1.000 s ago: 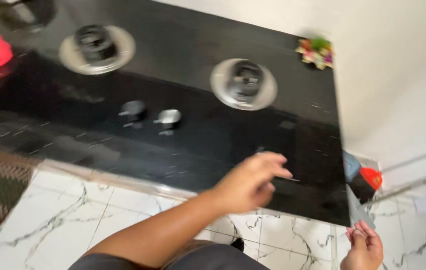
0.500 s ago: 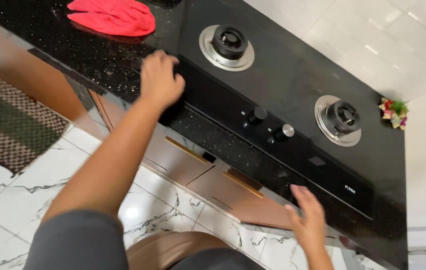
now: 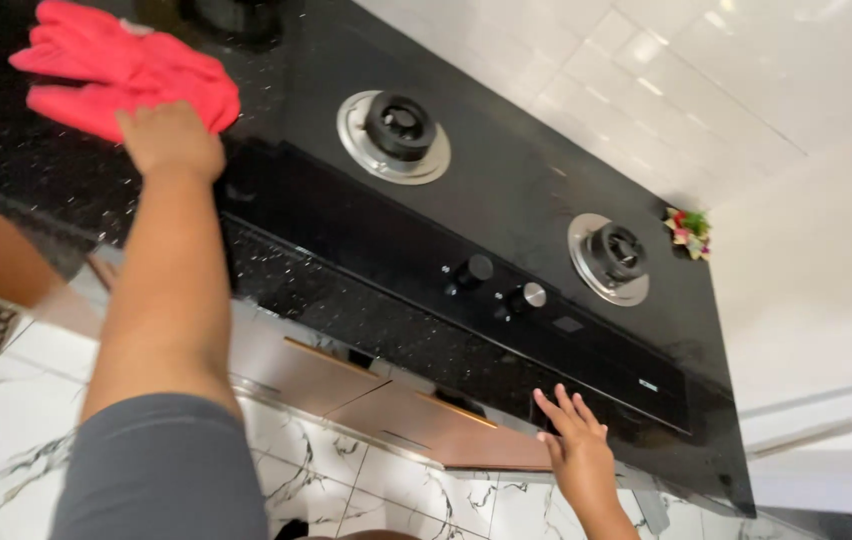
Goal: Cleaning a black glass stovetop by removing debris and wiping down the surface and burner components.
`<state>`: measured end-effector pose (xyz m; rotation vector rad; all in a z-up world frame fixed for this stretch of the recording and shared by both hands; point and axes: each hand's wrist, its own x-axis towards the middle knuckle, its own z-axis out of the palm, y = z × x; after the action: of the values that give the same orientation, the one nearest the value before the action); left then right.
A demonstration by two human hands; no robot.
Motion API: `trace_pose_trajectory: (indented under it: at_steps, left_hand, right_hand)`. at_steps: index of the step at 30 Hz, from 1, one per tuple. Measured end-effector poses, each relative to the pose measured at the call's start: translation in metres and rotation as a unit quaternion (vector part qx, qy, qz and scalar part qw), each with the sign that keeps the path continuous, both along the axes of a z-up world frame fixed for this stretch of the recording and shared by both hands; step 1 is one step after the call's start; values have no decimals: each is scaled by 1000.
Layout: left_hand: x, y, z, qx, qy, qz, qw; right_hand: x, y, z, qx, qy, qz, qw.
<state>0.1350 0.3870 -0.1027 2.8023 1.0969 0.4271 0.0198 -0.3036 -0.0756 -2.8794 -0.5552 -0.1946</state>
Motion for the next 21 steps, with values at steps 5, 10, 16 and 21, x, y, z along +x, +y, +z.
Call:
trace_pose_trajectory:
  at_steps: [5, 10, 16, 21]
  left_hand:
    - [-25, 8, 49, -14, -69, -36, 997]
    - [-69, -29, 147, -130, -310, -190, 922]
    - [-174, -193, 262, -354, -249, -392, 811]
    - [-219, -295, 246, -295, -122, -596, 737]
  right_hand:
    - [-2, 1, -4, -10, 17, -10, 1000]
    - [1, 7, 2, 3, 27, -22, 999]
    - [11, 30, 24, 189, 107, 58, 974]
    - [-43, 101, 99, 402, 53, 242, 881]
